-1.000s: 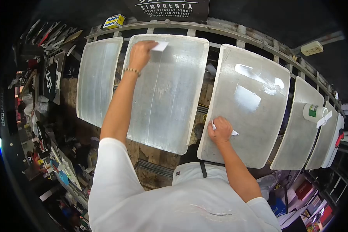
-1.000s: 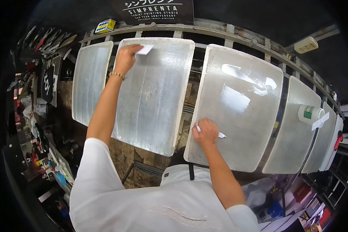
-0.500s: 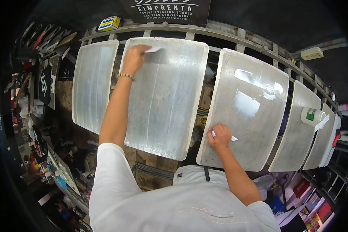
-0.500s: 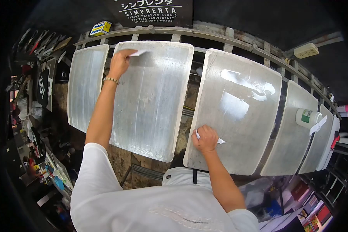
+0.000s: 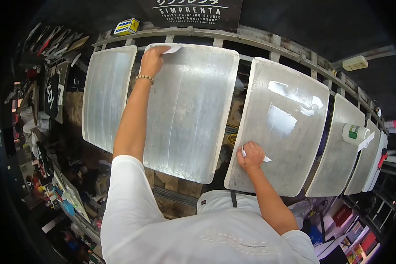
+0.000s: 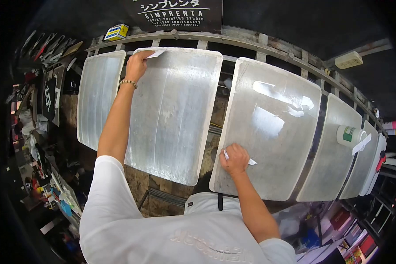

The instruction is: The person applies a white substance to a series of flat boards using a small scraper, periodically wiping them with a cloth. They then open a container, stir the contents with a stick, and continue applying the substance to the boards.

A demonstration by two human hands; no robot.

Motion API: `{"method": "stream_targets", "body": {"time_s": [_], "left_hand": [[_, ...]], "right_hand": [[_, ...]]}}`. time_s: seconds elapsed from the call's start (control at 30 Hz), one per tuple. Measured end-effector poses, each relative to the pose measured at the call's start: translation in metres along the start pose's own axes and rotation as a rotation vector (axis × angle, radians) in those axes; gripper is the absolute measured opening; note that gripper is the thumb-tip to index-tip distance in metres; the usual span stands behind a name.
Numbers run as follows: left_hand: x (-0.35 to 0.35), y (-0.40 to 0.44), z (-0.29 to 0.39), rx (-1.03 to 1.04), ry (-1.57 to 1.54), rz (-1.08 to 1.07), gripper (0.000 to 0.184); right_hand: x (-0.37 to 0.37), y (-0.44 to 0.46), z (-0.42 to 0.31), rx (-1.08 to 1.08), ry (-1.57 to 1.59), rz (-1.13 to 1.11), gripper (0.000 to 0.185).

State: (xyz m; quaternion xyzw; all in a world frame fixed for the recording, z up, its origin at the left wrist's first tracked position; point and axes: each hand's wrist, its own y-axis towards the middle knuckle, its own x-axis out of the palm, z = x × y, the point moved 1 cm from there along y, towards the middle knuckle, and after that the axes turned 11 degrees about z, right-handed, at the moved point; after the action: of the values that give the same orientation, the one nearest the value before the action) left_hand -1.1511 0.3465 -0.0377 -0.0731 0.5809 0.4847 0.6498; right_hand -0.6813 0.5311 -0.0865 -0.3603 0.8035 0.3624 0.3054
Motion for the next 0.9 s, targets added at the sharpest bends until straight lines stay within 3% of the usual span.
{"method": "stream_targets", "body": {"time_s": [0.03,0.17,0.33,0.4,0.53,0.57,0.63,0.73,0.8,0.9], "left_hand": [[0.008,0.004,-0.003,0.071,0.012,0.047,0.042],[0.018,-0.011,-0.008,0.013,0.059,0.006,0.042],[-0.025,-0.027,0.014,-0.068,0.060,-0.220,0.044],[-0.013,-0.008,0.016,0.002,0.016,-0.110,0.044],[0.031,0.001,0.032,-0.055,0.064,-0.130,0.042],[0.028,-0.019,0.040,-0.078,0.072,-0.150,0.042],[0.008,-0.057,0.056,0.070,0.003,-0.090,0.040],[-0.042,-0.169,0.089,0.062,-0.067,-0.085,0.039],[-0.087,-0.262,0.121,0.016,-0.058,-0.092,0.043],[-0.158,-0.375,0.168,-0.193,-0.018,-0.328,0.052]], "right_hand": [[0.000,0.000,0.000,-0.001,-0.003,0.000,0.022],[0.000,-0.003,0.000,0.020,0.025,0.001,0.023],[-0.001,0.001,-0.001,0.027,0.040,0.013,0.025],[0.000,-0.002,0.000,0.017,-0.004,-0.023,0.023],[0.005,0.000,0.002,0.013,0.013,-0.025,0.023],[0.002,-0.001,0.001,0.006,0.019,-0.013,0.023],[0.005,0.002,0.002,-0.005,0.040,-0.005,0.023],[0.002,-0.004,0.001,-0.003,0.021,-0.026,0.023],[0.002,-0.002,0.002,-0.010,0.003,-0.023,0.023],[0.002,-0.001,0.001,-0.004,0.029,-0.013,0.022]]}}
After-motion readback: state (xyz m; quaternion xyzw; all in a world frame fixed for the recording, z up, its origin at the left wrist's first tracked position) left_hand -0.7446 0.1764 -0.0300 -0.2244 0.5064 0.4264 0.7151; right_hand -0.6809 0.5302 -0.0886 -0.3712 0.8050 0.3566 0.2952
